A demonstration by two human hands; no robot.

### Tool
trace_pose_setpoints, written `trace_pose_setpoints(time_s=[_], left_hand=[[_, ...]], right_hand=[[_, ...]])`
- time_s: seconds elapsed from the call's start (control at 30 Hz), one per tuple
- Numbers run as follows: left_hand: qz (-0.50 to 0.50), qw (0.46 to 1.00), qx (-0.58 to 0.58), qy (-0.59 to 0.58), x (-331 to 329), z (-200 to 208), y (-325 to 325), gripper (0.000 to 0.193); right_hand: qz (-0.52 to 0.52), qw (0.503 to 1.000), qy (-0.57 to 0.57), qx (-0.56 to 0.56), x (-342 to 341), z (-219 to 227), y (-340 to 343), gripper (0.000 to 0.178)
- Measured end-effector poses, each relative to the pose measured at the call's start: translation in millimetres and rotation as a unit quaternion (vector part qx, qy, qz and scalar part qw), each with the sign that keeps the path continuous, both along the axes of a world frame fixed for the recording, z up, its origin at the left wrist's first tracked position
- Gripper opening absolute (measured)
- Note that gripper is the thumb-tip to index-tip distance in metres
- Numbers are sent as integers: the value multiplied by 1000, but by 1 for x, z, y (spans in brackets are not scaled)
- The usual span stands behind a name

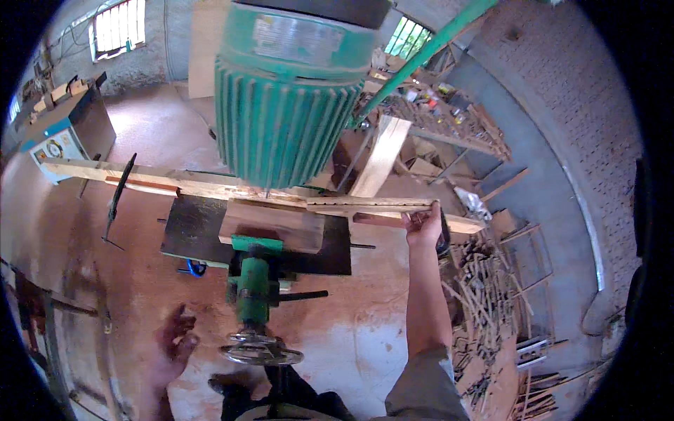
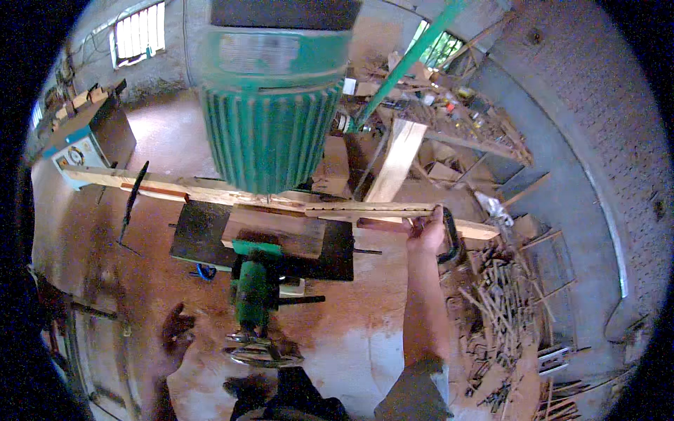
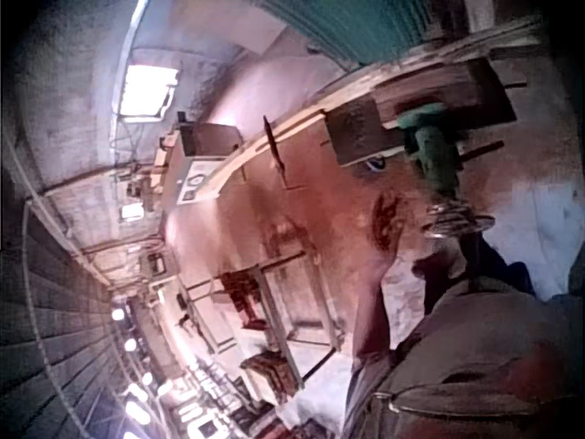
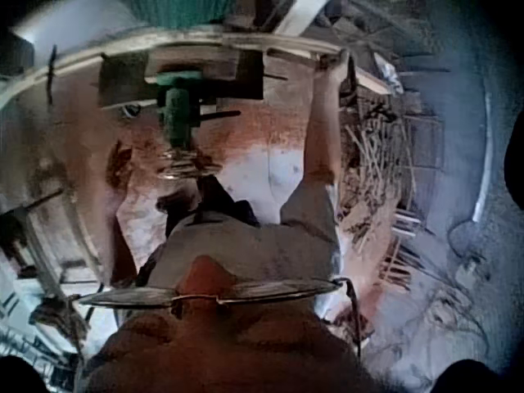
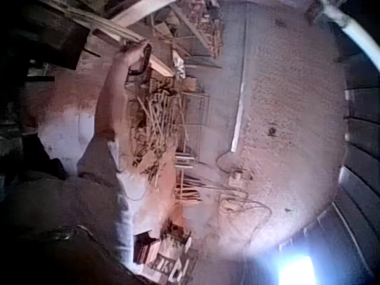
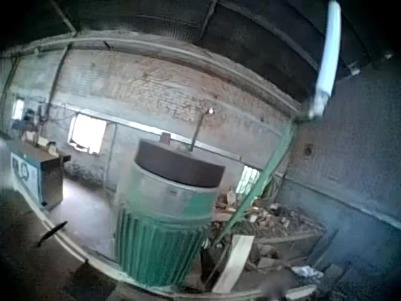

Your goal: The person repeatedly picks up wooden slats from a stack, positions them under a drill press, and drills holes into them. After drilling, the person places the slats onto a nearby workbench.

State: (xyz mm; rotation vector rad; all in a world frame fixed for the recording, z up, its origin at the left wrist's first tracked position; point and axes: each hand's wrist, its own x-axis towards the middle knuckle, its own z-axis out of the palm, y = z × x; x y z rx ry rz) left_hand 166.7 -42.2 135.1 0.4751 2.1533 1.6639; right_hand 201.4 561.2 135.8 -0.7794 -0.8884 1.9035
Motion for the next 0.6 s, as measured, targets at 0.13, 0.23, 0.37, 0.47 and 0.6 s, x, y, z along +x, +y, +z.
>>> trace_pose_setpoints(time_s=[0.13, 0.23, 0.37, 0.47, 0.6], left_hand=[[21, 999, 13, 33, 21, -17, -77, 68], [78, 994, 11, 76, 33, 14, -106, 70], [141, 965, -49, 215, 37, 22, -179, 74], [183, 949, -109, 233, 51, 21, -252, 79], [262, 906, -237, 235, 85, 11, -346, 84]], right_hand=[[97, 982, 152, 52, 19, 81, -94, 30], [310, 908, 229, 162, 29, 112, -190, 32], [430, 861, 209, 172, -2, 127, -374, 38], [494, 822, 208, 192, -27, 125, -494, 39], [543, 797, 187, 184, -53, 98, -641, 31]])
